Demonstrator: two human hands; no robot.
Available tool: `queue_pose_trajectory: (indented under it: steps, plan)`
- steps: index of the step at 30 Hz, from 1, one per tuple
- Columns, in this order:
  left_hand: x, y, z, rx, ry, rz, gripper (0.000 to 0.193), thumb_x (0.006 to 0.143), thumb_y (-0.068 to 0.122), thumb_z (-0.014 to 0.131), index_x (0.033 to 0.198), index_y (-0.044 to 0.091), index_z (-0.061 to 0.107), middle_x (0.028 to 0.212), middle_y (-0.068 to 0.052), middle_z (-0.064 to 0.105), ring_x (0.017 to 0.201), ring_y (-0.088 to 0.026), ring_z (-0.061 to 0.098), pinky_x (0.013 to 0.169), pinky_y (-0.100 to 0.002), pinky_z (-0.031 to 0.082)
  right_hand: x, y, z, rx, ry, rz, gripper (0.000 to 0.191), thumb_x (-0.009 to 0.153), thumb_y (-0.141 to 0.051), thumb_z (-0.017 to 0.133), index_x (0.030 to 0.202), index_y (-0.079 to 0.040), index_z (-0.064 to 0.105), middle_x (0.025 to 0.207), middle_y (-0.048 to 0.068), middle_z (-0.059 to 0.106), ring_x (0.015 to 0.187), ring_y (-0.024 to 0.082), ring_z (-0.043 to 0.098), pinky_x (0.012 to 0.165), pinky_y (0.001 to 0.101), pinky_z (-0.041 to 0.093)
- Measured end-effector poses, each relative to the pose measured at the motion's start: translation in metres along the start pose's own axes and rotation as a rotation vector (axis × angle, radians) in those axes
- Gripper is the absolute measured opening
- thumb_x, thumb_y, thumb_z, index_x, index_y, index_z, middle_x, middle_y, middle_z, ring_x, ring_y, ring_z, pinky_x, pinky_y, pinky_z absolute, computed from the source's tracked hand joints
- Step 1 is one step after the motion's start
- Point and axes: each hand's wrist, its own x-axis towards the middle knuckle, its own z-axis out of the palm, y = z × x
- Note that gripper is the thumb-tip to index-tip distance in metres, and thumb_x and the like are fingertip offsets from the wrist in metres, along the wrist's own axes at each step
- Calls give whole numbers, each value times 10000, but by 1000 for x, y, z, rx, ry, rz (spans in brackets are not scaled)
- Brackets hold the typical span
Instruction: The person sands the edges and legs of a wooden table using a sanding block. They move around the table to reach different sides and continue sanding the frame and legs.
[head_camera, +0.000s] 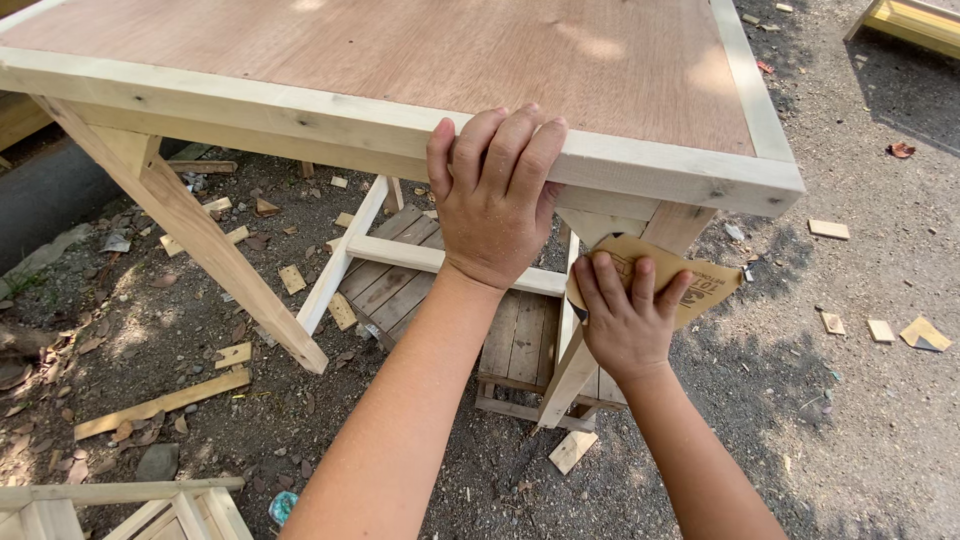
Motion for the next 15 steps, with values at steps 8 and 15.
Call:
queue_pose_trajectory:
  steps: [8,15]
  plan:
    - [14,-26,-30,-170,-112,193,524,996,226,668,1486,160,493,1439,-10,565,1362,-213,481,1240,-420,250,37,27,-31,-134,-1,-145,537,1101,-390,468,1638,-394,488,1763,-52,138,1632,307,-16,1301,593,-84]
    - [10,-75,-51,52,-172,35,570,858,81,628,1409,189,532,1423,-9,558,1402,-227,480,1268,-456,239,72,13,-20,-40,55,-166,561,1104,-397,475,1664,-414,432,1747,8,259,1608,306,83,1284,599,-25]
